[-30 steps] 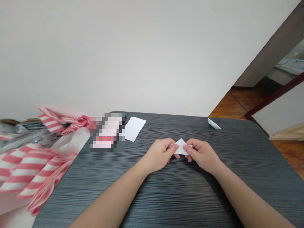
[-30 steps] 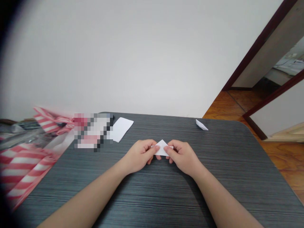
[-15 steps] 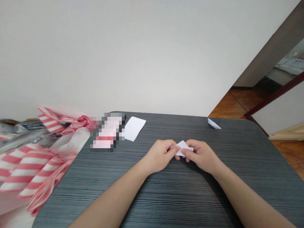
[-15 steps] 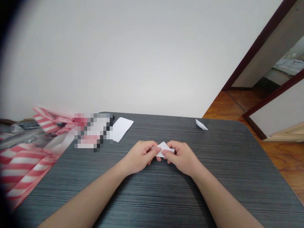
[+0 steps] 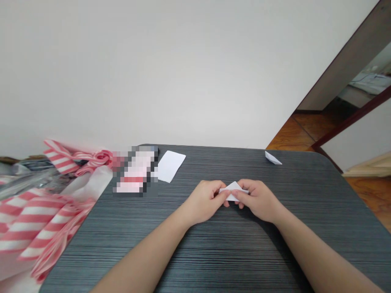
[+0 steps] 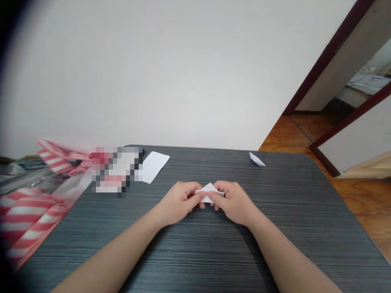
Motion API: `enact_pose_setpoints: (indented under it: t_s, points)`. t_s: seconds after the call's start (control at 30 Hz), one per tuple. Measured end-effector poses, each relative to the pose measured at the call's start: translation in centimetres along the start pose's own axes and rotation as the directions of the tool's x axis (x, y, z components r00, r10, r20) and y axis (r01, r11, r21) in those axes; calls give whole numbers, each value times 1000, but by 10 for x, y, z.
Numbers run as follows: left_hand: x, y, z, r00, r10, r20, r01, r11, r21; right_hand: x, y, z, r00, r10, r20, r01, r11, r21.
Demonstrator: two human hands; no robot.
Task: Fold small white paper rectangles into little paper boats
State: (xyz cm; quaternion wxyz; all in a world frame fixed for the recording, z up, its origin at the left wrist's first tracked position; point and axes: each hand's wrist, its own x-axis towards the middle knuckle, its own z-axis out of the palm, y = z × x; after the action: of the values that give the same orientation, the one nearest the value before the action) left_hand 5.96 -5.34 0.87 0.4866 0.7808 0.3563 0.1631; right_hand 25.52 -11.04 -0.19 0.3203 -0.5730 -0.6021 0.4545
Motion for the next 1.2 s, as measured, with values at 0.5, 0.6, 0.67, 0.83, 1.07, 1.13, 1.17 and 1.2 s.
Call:
enact_pose_setpoints:
  t_s: [0.5, 0.6, 0.67, 0.83, 1.07, 1.13, 1.17, 1.2]
  points:
    - [1, -2, -1, 999, 15, 44, -16, 1000, 25, -1, -3, -2, 999, 4, 38, -4, 1000, -8]
    - [0, 0, -2, 999, 11, 41, -12, 1000, 23, -1, -3, -1, 999, 12, 30, -13, 1000, 4]
    - [0, 1, -3, 1000, 6, 23, -7, 1000, 19, 0, -2, -1, 1000, 17, 25, -17, 1000, 25]
    - [1, 0, -6, 998, -54, -27, 53, 998, -17, 1, 3, -4, 998, 57, -4, -56, 995, 77]
    - [1, -3, -6, 996, -84, -35, 82, 996, -40, 1, 3, -5, 997, 80, -8, -79, 994, 75]
    - [1, -3, -6, 996, -86, -33, 85, 995, -44, 2, 4, -6, 995, 100, -16, -98, 992, 75]
    - [1, -3, -7, 996, -88, -33, 86, 995, -47, 2, 5, -6, 994, 109, -26, -107, 991, 79]
    - [1, -4, -7, 995, -89, -34, 87, 995, -50, 3, 6, -7, 992, 117, -38, -114, 990, 84]
